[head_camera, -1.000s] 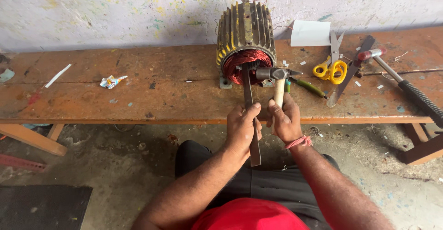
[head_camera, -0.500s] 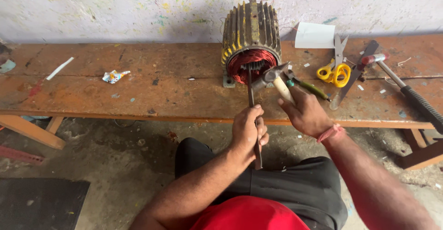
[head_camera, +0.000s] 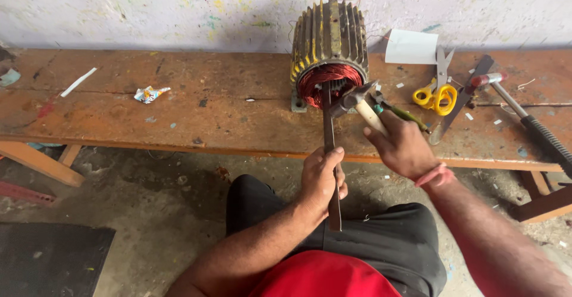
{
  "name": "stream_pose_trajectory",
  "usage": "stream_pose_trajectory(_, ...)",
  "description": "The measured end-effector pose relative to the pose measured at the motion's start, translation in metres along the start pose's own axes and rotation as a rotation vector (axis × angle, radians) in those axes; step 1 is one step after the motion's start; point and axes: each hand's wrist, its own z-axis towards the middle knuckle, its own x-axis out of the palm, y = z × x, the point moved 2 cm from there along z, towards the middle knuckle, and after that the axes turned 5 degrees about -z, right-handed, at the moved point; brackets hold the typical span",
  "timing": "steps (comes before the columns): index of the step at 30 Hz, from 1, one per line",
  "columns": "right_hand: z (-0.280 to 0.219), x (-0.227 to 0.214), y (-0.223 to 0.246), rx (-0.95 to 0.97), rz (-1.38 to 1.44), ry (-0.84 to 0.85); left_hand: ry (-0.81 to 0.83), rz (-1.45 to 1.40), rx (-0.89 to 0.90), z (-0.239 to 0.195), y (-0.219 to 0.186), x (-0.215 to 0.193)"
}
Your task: The person positions an electric motor stator on a workbench, then shapes and pushes the copper coil windings using a metal chisel and a hammer.
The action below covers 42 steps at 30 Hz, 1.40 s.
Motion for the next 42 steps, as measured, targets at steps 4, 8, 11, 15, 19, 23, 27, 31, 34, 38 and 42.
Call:
stream_pose_trajectory(4,-0.008,-0.002,0.001,0.242,0.218,0.022,-0.002,0.003,0.003,0.004,0.000,-0.003)
stream_pose_trajectory(8,-0.004,0.005,-0.002,0.036,0.344,-0.264,-0.009,-0.002,-0.005,0.002,-0.001,-0.011)
stream_pose_trajectory(11,0.002,0.008,-0.011,-0.069,0.115,-0.124,-0.009,0.044,-0.007,-0.004,0.003,-0.013)
stream_pose_trajectory(15,-0.009,0.006,-0.013,0.169,0.301,-0.071,-0.009,0.046,-0.017,-0.003,0.002,-0.014)
stream_pose_trajectory(19,-0.011,0.017,-0.008,0.207,0.457,-0.297,-0.008,0.035,-0.027,-0.010,-0.003,-0.020)
stream_pose_trajectory(23,-0.007,0.020,-0.006,-0.057,0.022,-0.071,-0.015,0.016,-0.024,-0.013,0.000,-0.023)
stream_pose_trajectory(27,-0.020,0.022,-0.001,0.329,0.732,-0.095,0.046,0.035,-0.001,-0.023,0.006,-0.026)
stream_pose_trajectory(31,-0.029,0.026,0.010,0.254,0.830,-0.234,0.155,0.192,0.004,-0.014,0.002,-0.023)
stream_pose_trajectory(34,-0.035,0.027,0.010,0.221,0.826,-0.273,0.127,0.196,0.037,-0.001,0.000,-0.017)
stream_pose_trajectory(38,-0.044,0.026,0.003,0.212,0.749,-0.204,0.084,0.142,0.028,0.014,-0.005,-0.010)
stream_pose_trajectory(42,-0.045,0.019,-0.002,0.197,0.746,-0.175,0.004,0.064,-0.040,0.028,-0.012,-0.004)
